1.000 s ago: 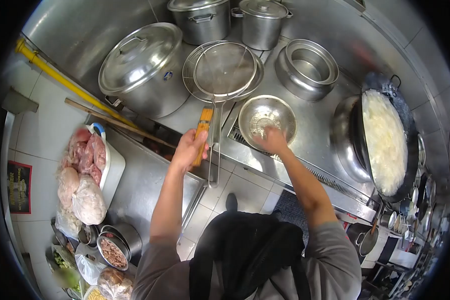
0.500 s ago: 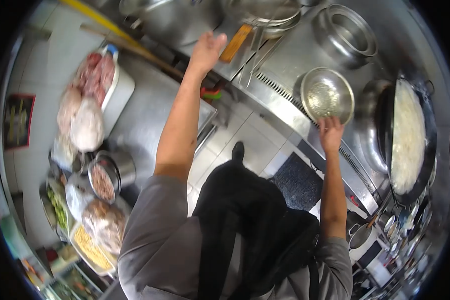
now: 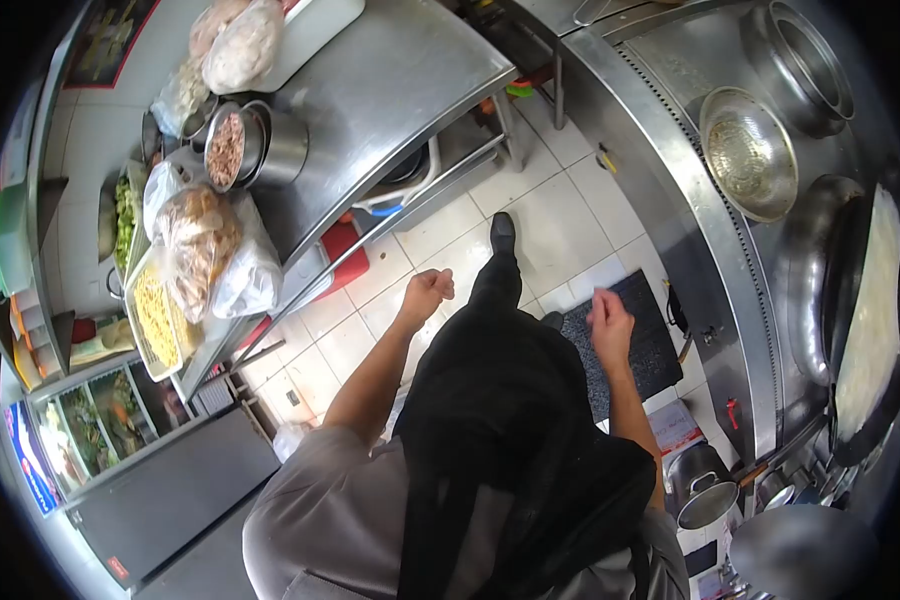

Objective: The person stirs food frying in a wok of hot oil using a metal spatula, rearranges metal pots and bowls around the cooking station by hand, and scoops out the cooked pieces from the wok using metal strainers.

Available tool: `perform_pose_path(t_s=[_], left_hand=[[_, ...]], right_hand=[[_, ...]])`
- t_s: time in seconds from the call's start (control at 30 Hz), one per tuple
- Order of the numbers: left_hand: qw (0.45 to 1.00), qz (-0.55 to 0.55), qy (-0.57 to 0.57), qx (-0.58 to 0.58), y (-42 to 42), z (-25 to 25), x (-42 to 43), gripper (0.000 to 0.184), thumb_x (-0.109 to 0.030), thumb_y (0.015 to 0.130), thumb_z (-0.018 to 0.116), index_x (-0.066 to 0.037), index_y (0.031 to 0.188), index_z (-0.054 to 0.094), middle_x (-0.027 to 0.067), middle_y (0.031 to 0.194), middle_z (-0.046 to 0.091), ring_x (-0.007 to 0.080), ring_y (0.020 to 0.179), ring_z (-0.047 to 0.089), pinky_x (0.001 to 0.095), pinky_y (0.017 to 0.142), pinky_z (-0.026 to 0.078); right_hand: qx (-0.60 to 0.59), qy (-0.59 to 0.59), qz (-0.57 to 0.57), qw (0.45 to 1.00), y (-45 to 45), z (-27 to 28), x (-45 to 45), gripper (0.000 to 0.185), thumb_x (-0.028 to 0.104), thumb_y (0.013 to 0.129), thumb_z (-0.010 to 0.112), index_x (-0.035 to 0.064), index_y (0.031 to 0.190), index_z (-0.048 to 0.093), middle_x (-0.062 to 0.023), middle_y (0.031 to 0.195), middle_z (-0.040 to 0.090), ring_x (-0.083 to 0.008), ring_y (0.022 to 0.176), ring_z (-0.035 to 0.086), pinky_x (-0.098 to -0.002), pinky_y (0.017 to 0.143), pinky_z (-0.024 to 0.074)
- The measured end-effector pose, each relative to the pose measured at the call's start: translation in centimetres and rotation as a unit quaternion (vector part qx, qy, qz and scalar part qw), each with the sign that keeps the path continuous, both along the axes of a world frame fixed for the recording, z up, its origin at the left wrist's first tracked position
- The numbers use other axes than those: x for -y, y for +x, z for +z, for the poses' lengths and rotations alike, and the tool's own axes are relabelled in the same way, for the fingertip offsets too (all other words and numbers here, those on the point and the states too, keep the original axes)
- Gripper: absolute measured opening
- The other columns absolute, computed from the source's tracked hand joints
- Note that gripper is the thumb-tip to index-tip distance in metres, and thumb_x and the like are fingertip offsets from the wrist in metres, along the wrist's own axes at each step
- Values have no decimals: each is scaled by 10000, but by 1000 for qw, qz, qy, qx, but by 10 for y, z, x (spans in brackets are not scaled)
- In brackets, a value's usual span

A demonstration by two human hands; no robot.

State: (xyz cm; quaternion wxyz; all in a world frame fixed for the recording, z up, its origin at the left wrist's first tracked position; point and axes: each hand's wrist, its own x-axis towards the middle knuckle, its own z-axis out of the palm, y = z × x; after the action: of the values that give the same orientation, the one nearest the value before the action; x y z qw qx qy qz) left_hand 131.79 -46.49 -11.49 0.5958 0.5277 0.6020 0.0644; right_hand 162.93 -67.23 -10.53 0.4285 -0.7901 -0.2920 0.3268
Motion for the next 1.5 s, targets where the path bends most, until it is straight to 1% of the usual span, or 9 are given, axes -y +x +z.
perform_pose_path(t_s=[0.13,0.2,0.37,0.43,0.7,0.93,1.2,1.43,1.5], left_hand=[[997,38,7,-61,-48,-31,3,294,-280,955,661,-55,1136,605,69,948,666,156,861,652,309,731,510],[996,52,8,-73,-58,-38,-7,369,-256,938,678,-50,1220,558,80,986,655,176,900,649,332,753,525],[995,80,5,-61,-74,-82,-50,375,-211,904,686,-49,1216,556,66,1019,660,169,909,659,338,781,524],[997,41,26,-52,-76,-97,-65,411,-260,890,707,-19,1186,554,77,910,650,151,774,605,288,684,510],[925,-252,25,-284,-49,-97,-94,406,-207,794,747,6,1118,626,129,877,718,208,794,698,322,731,551],[919,-330,-113,-187,2,-114,-117,341,-222,850,736,1,1081,623,130,817,710,169,744,691,277,686,523],[861,-491,-33,-128,91,-109,-115,343,-240,897,701,-5,1127,607,56,830,670,119,773,621,266,711,477],[830,-553,-13,-71,105,-117,-90,293,-201,874,721,-8,1072,626,105,824,692,170,730,656,304,692,518],[823,-566,-29,-47,101,-129,-89,312,-209,882,720,9,1082,623,104,838,691,168,722,651,312,673,521]], right_hand=[[49,-17,16,999,-24,-42,59,204,190,957,639,-1,1002,691,-68,693,664,-103,584,585,-300,558,479],[18,-52,7,998,-23,-54,69,189,170,948,630,-5,986,690,-121,708,673,-162,604,633,-339,585,500],[30,-69,-20,997,-13,-98,52,176,141,941,620,-6,1000,694,-140,767,686,-163,665,648,-346,624,511],[-2,-73,-51,996,-7,-108,32,174,134,939,623,-5,1014,694,-135,788,685,-158,671,633,-337,632,508],[-80,-84,-74,991,-51,-157,2,231,190,916,642,33,1075,700,-148,838,699,-235,738,668,-342,700,521],[-133,-139,-195,962,-107,-180,50,231,193,903,639,44,1064,712,-154,850,711,-260,769,694,-362,720,537],[-201,-123,-383,893,-170,-177,91,252,196,906,637,27,1080,707,-102,810,706,-160,764,670,-326,719,526],[-208,-104,-471,851,-236,-153,126,249,247,899,642,53,1038,714,-147,888,735,-282,856,722,-380,785,563],[-180,-127,-477,850,-260,-171,144,270,202,881,671,33,1088,712,-87,865,727,-158,778,678,-309,721,537]])
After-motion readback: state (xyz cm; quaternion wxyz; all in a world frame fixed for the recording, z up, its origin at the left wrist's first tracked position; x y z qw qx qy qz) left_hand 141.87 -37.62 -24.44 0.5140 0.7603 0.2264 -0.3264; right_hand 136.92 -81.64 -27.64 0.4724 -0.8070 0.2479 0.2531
